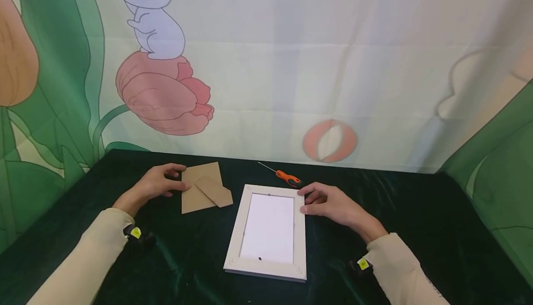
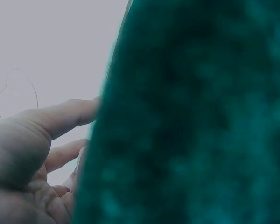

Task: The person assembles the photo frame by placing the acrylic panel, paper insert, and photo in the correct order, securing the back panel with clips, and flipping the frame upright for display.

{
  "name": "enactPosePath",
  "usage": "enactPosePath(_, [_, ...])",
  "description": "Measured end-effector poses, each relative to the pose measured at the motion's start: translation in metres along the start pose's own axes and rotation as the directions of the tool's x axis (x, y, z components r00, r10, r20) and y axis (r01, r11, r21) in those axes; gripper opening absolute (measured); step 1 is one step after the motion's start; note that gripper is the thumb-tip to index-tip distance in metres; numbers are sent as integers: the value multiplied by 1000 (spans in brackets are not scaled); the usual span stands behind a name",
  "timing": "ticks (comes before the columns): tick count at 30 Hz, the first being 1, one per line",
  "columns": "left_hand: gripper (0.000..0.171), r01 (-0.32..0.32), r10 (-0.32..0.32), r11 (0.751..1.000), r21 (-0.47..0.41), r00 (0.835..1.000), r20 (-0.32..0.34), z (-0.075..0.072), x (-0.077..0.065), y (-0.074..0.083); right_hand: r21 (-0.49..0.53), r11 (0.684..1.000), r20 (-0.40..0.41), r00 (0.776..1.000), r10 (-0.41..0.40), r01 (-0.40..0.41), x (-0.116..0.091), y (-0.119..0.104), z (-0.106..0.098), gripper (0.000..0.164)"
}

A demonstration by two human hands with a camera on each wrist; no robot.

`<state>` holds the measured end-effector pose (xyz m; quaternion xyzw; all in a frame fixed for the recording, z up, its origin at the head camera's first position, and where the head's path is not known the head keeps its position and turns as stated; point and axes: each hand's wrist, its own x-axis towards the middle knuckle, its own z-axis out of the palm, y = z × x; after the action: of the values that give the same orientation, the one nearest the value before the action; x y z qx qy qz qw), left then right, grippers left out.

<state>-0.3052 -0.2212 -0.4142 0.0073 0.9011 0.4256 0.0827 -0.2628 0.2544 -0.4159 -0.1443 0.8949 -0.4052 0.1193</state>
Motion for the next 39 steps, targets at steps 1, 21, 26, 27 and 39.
enactPosePath(1, [71, -1, 1, 1000, 3, 1000, -2, 0, 0, 0, -1, 1000, -1, 1000, -1, 1, 0, 0, 0, 55])
enactPosePath(21, [82, 47, -46, 999, 15, 998, -38, 1, -4, 3, 7, 1000, 0, 1000, -10, 10, 0, -2, 0, 55])
enactPosePath(26, [85, 59, -59, 998, -5, 998, -28, 1, -4, 4, 3, 1000, -1, 1000, -7, 7, -1, -1, 0, 55])
enactPosePath(27, [86, 58, -58, 998, -7, 998, -25, 0, -4, 4, 4, 1000, -2, 1000, -9, 9, -1, -1, 0, 55])
enactPosePath(39, [69, 48, -56, 969, -241, 998, -27, -8, -5, 3, 4, 1000, 2, 1000, -16, 16, -1, -1, 0, 54])
